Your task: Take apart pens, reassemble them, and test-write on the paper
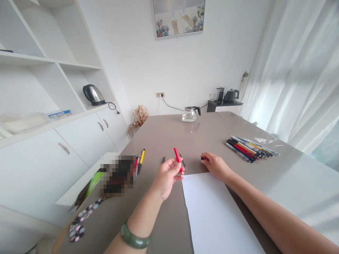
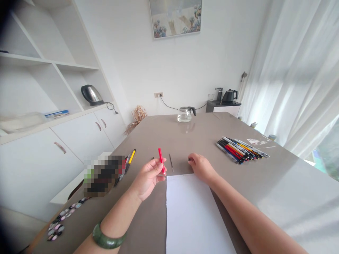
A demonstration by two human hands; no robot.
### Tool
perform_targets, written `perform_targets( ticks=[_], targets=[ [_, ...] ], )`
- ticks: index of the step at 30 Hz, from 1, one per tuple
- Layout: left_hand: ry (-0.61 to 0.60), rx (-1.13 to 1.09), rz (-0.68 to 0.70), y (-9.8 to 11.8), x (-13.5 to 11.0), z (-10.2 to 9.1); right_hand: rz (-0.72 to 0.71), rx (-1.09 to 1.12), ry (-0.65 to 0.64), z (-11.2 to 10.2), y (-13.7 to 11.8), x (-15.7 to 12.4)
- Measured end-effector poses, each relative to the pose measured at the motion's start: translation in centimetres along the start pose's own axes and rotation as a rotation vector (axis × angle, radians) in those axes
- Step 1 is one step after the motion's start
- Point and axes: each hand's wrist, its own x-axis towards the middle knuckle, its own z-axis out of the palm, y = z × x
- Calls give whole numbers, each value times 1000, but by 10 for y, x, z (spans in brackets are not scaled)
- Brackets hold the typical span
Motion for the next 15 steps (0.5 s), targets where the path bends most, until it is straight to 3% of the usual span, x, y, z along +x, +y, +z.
perform_targets(
  ticks=[3, 7, 10, 15],
  targets=[
    [-3, 67, 22, -3, 1, 0, 114, 218, 66, -4, -1, 0],
    [17, 120, 36, -6, 2, 0, 230, 781, 82, -13, -19, -3],
    [60, 122, 50, -6, 3, 0, 256, 1130, -20, -21, -42, -10],
    [140, 100, 130, -6, 5, -2, 331, 1307, -219, -18, -74, -28]
  ],
)
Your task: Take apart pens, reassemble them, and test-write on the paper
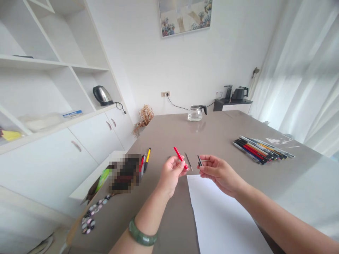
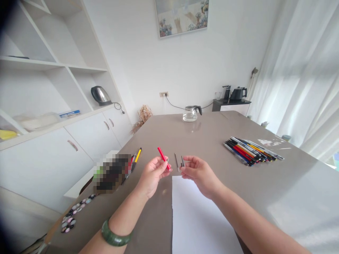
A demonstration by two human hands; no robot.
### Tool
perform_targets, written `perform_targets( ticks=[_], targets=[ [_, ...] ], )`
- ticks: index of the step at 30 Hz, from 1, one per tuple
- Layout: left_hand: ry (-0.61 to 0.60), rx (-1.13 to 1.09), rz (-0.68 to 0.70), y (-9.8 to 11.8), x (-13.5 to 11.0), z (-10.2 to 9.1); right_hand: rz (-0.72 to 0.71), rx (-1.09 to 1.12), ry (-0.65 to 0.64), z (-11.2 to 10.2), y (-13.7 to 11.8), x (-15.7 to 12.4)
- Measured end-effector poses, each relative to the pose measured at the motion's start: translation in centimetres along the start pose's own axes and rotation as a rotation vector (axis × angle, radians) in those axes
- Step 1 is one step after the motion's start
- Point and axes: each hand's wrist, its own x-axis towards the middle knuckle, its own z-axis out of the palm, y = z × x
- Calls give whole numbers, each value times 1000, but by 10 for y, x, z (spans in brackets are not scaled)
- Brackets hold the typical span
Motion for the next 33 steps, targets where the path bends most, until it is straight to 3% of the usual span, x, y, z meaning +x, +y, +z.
perform_targets(
  ticks=[5, 14, 33],
  targets=[
    [37, -44, 13, -1, 1, 0, 104, -34, -62, 9, 14, -5],
    [-29, -60, -57, -3, 1, 1, 51, 8, -71, 8, 17, -5],
    [-69, -40, -66, -1, -1, 4, 54, -46, -62, 10, 17, -5]
  ],
)
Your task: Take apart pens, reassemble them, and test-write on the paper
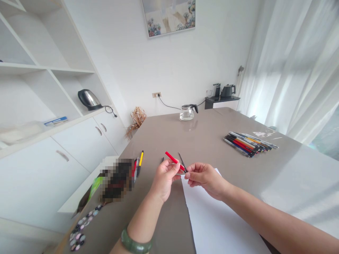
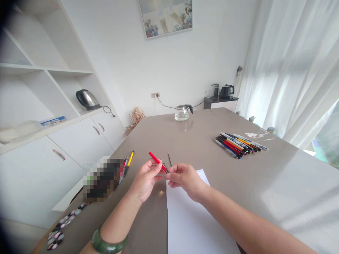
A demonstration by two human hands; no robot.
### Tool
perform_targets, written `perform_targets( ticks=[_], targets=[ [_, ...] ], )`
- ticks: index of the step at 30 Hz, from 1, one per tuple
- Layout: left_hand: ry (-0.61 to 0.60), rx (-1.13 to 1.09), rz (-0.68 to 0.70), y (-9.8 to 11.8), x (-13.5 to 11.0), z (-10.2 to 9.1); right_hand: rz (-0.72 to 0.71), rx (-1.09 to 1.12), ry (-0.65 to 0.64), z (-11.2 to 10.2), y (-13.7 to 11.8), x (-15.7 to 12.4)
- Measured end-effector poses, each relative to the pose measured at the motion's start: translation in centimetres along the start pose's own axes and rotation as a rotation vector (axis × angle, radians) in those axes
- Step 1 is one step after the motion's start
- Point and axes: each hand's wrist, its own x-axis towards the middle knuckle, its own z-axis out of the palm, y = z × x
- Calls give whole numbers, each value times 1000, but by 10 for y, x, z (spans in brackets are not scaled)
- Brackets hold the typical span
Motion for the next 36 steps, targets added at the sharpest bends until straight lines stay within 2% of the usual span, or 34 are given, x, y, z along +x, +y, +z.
perform_targets(
  ticks=[8, 19, 24, 30, 36],
  targets=[
    [0, 34, 8, 0, -1, 0, -13, 3, 12, 2, -2, 0],
    [-24, 47, 25, -2, -1, 2, -101, -64, 70, 2, 6, 3],
    [-21, 49, 20, -2, -1, 2, -71, -10, 68, 0, 7, 5],
    [-5, 23, 16, -1, -1, 3, -24, 57, 8, 0, 4, 3],
    [9, 28, 0, -1, -2, 4, -75, -131, 74, -1, 8, 5]
  ],
)
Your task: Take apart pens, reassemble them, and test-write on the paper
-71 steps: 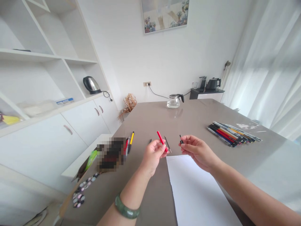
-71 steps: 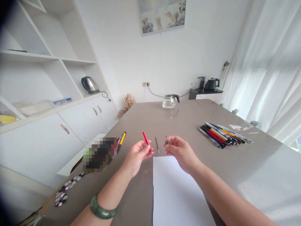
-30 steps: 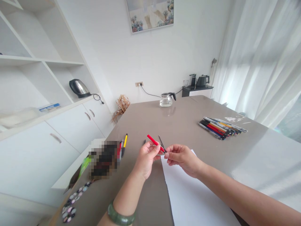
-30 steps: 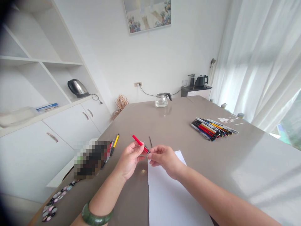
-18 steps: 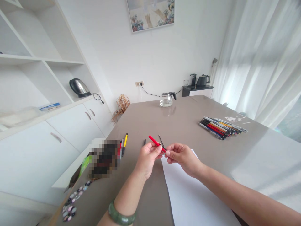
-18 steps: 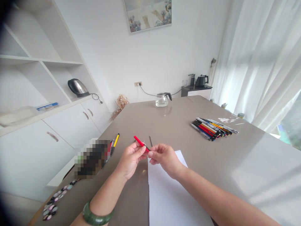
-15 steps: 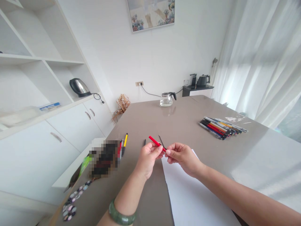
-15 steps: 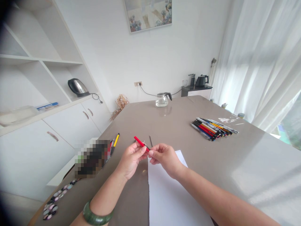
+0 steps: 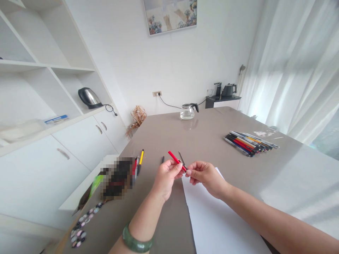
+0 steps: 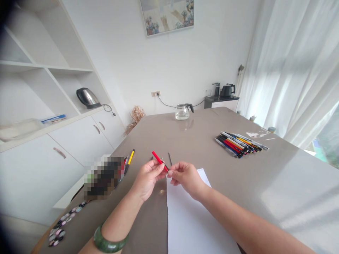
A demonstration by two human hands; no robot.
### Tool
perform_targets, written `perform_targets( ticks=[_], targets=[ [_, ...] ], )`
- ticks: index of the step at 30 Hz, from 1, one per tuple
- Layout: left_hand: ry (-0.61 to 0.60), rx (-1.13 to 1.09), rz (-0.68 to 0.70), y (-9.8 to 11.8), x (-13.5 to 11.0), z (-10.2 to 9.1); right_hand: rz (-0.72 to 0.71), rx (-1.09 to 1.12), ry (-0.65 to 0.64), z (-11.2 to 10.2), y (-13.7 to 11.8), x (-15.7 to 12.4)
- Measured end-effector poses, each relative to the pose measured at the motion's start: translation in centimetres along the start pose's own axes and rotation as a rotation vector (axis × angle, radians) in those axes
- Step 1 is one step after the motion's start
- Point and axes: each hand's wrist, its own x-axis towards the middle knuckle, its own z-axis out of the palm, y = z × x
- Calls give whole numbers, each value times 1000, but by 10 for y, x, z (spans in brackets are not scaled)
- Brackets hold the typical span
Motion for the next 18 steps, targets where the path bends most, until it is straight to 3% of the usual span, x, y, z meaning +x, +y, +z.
perform_targets(
  ticks=[5, 10, 18],
  targets=[
    [-28, 44, -45, 0, -1, 1, -78, -267, 94, -2, 1, -1],
    [-48, 116, -45, -3, -1, 1, -121, -433, 84, 1, -1, -3],
    [243, 58, 51, -1, 13, -18, -123, -565, 181, -20, -11, 11]
  ],
)
